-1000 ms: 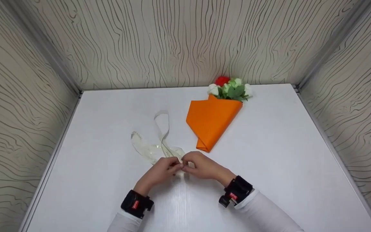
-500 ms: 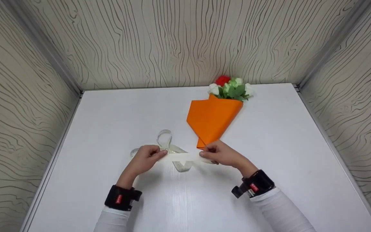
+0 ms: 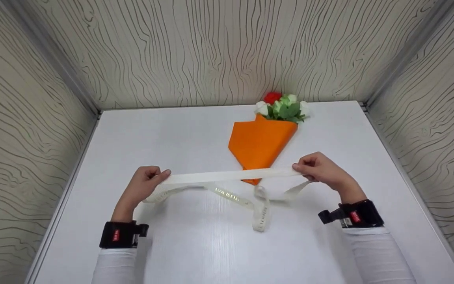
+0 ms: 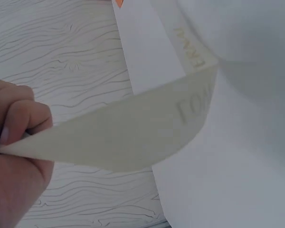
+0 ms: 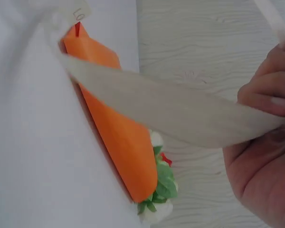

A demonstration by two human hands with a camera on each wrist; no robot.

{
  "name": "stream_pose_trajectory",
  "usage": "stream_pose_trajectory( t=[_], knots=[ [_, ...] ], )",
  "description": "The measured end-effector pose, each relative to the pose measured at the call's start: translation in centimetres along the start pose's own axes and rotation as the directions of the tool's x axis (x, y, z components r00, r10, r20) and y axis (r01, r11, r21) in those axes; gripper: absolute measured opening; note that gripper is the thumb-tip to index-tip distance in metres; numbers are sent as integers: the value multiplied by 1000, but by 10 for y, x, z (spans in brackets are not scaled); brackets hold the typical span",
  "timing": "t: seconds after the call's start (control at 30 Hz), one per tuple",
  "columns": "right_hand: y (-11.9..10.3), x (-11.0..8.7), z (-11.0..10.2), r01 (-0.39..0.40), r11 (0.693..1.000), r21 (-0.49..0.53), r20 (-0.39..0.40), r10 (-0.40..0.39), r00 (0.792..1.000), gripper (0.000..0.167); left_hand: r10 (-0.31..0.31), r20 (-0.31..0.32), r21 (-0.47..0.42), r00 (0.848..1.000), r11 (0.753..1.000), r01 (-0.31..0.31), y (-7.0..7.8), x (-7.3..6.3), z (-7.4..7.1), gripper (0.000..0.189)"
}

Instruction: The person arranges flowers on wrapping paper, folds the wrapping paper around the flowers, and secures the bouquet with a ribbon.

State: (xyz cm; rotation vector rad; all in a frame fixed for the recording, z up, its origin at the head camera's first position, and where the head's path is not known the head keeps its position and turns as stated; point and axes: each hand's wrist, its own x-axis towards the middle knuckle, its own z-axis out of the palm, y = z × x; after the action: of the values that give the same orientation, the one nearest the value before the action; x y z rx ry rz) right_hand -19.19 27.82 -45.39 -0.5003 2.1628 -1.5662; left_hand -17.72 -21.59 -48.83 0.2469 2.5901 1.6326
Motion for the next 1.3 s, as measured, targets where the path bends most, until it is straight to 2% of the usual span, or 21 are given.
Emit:
stream_pose_trajectory(
  t=[0.13, 0.3, 0.4, 0.53, 0.67, 0.73, 0.8, 0.87, 0.97, 1.07, 1.1, 1.17, 1.23, 1.3],
  knots=[
    [1, -14, -27, 20, 1000, -15, -65, -20, 998, 26, -10, -40, 13, 999, 1000, 11, -12, 1, -21, 48],
    [5, -29, -58, 61, 998, -4, -155, -61, 986, 23, -30, -100, 49, 995, 998, 35, -18, -4, -48, 47],
    [8, -39, -74, 47, 999, -18, -212, -50, 976, 22, -48, -153, 63, 987, 996, 58, -24, -8, -64, 48],
    [13, -50, -90, -9, 999, -46, -293, -5, 956, 21, -71, -256, 72, 964, 993, 92, -33, -12, -80, 49],
    [17, -55, -100, -11, 1000, -12, -359, 6, 933, 20, -121, -332, 79, 936, 985, 155, -42, -14, -86, 50],
    [19, -56, -102, -24, 998, -57, -393, 0, 920, 21, -148, -340, 84, 929, 979, 187, -47, -15, -87, 50],
    [20, -57, -103, -71, 988, -138, -439, 3, 898, 22, -174, -352, 74, 920, 974, 213, -50, -15, -87, 50],
    [22, -58, -104, -123, 959, -256, -464, -10, 886, 24, -209, -377, 20, 903, 972, 233, -53, -15, -90, 49],
    [23, -60, -105, -165, 902, -398, -469, -46, 882, 21, -276, -431, -149, 859, 961, 234, -56, -18, -97, 45],
    [21, -63, -108, -179, 861, -476, -473, -79, 877, 21, -341, -465, -332, 817, 923, 196, -59, -23, -105, 43],
    [20, -64, -109, -187, 859, -476, -486, -80, 870, 22, -357, -469, -378, 808, 908, 182, -59, -25, -108, 43],
    [17, -67, -113, -219, 868, -445, -536, -62, 842, 27, -377, -471, -431, 798, 887, 165, -60, -27, -112, 42],
    [15, -71, -117, -226, 899, -374, -582, -38, 812, 32, -386, -469, -449, 795, 879, 162, -61, -29, -114, 42],
    [14, -75, -121, -198, 940, -278, -625, -21, 780, 35, -393, -470, -462, 790, 872, 160, -62, -29, -115, 41]
  ],
)
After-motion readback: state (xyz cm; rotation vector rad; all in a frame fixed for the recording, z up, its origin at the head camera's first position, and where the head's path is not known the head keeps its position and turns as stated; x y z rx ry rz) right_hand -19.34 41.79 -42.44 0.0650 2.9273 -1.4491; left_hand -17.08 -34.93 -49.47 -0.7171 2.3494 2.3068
